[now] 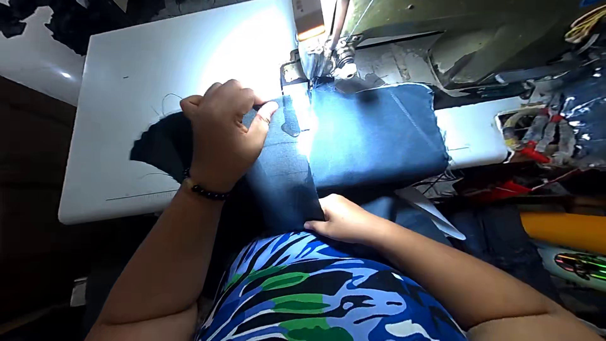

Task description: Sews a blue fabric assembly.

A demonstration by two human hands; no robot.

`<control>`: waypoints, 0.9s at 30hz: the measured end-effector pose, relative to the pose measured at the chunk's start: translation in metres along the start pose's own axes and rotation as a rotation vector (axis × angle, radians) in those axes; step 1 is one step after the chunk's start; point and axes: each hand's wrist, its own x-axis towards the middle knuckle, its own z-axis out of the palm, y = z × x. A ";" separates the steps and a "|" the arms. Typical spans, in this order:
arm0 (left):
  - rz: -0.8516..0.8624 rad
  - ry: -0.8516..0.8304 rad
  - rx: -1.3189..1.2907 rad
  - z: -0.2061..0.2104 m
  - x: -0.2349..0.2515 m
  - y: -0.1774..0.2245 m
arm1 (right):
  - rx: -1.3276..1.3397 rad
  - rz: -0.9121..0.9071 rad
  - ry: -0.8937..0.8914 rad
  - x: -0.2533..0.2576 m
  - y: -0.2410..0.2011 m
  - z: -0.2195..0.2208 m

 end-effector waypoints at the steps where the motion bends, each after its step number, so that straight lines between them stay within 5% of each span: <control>1: -0.016 0.005 0.043 0.015 -0.001 -0.006 | -0.108 0.016 0.003 -0.001 0.004 -0.001; 5: -0.167 -0.174 -0.011 0.089 -0.022 -0.024 | -0.476 0.266 -0.093 -0.001 0.025 -0.005; 10: -0.131 -0.199 -0.269 0.105 -0.035 -0.020 | -0.543 0.516 -0.215 -0.024 0.017 -0.033; 12: -0.152 -0.217 -0.336 0.096 -0.037 -0.018 | -0.427 0.368 -0.004 -0.040 0.005 -0.055; 16: -0.167 -0.191 -0.408 0.066 -0.035 0.003 | -0.009 -0.099 0.733 -0.018 0.000 -0.064; 21: -0.160 -0.203 -0.397 0.041 -0.034 0.017 | 0.783 -0.199 0.744 0.037 -0.006 -0.044; 27: -0.172 -0.253 -0.608 0.038 -0.038 0.014 | 0.910 -0.167 0.710 0.032 -0.019 -0.036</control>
